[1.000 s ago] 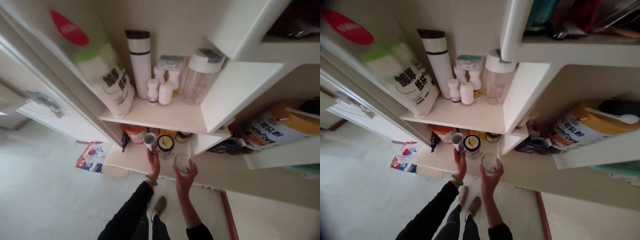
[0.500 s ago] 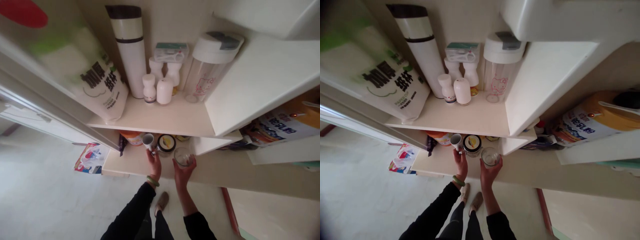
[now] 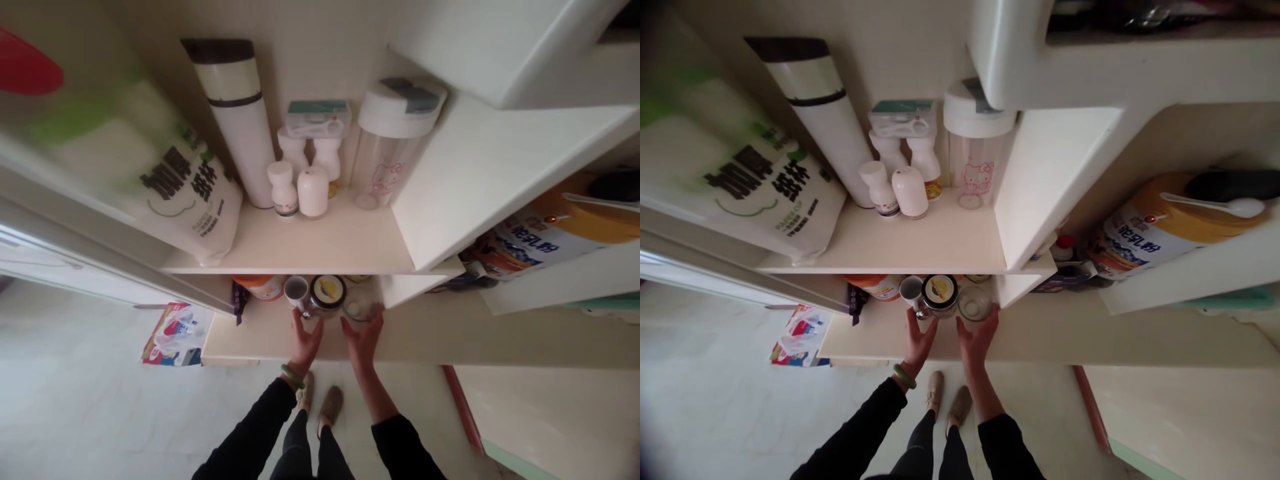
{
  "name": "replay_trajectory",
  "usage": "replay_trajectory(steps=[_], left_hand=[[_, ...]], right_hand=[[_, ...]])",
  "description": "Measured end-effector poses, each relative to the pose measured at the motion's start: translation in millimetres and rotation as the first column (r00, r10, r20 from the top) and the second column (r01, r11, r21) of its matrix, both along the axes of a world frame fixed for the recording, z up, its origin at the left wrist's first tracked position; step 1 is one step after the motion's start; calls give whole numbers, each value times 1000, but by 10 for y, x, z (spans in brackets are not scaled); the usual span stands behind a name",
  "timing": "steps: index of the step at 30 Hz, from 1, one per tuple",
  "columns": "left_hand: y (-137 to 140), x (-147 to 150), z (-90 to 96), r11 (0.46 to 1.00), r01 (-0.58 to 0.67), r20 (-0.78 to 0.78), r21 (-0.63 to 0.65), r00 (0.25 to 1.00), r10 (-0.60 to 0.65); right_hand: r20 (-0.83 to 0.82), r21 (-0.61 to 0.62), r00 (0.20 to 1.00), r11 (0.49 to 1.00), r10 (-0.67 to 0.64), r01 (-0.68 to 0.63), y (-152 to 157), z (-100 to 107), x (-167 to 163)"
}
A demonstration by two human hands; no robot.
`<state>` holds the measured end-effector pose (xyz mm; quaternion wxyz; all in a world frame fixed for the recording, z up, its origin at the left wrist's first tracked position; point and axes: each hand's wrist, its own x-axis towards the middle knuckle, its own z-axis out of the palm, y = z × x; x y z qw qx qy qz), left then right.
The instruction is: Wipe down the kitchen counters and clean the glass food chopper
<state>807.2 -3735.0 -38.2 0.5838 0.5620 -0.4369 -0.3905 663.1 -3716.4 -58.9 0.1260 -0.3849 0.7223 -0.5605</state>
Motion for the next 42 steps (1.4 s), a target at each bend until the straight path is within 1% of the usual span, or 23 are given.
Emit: replay_trajectory(steps=[1, 4, 9, 12, 14, 16, 18, 21, 23, 26, 27, 29, 31, 33, 35, 37, 42], left_hand=[[3, 16, -9, 1000, 0, 23, 10, 1000, -1], [-16, 6, -52, 998, -54, 50, 37, 997, 52], [-75, -116, -125, 992, -120, 38, 31, 992, 119], [-91, -153, -117, 989, -146, 26, 16, 989, 146], [-79, -133, -79, 990, -141, 29, 14, 990, 140], [-45, -71, -22, 996, -83, 29, 14, 996, 83], [1, 27, 34, 1000, 27, 11, 9, 1000, -27], [47, 209, 81, 985, 174, -42, 2, 984, -174], [42, 327, 82, 973, 232, -68, 3, 971, -231], [-21, 472, 70, 968, 251, -69, 30, 966, -248], [-52, 511, 70, 966, 254, -67, 40, 966, -252], [-122, 578, 81, 955, 293, -65, 48, 955, -289], [-190, 645, 97, 933, 356, -64, 46, 934, -353], [-246, 716, 108, 914, 402, -39, 51, 915, -400], [-287, 786, 109, 913, 403, 22, 60, 914, -405], [-312, 837, 106, 930, 363, 78, 53, 927, -366], [-323, 850, 128, 951, 310, 111, -14, 945, -307]], right_hand=[[4, -9, 1000, 1000, -3, 3, 19, -20, -11], [36, -32, 999, 999, -24, 25, 18, -51, -24], [130, -70, 990, 996, -49, 58, -132, -29, 14], [185, -99, 982, 993, -43, 63, -170, -9, 49], [191, -91, 980, 993, -57, 76, -176, 3, 51], [189, -67, 980, 995, -63, 77, -194, 17, 23], [192, -36, 981, 998, -38, 45, -228, 33, -29], [233, 1, 972, 1000, -7, 7, -236, 59, -92], [281, -7, 960, 1000, -11, 13, -147, 88, -75], [294, -39, 956, 999, -2, 14, 117, 175, 73], [292, -43, 956, 999, 30, -19, 207, 213, 145], [308, -39, 942, 991, 132, -126, 331, 293, 296], [343, -40, 912, 974, 224, -224, 355, 359, 426], [366, -42, 897, 967, 249, -252, 303, 398, 515], [378, -40, 891, 966, 251, -255, 232, 411, 569], [380, -47, 887, 963, 262, -264, 190, 404, 611], [372, -81, 879, 954, 297, -288, 190, 340, 729]])
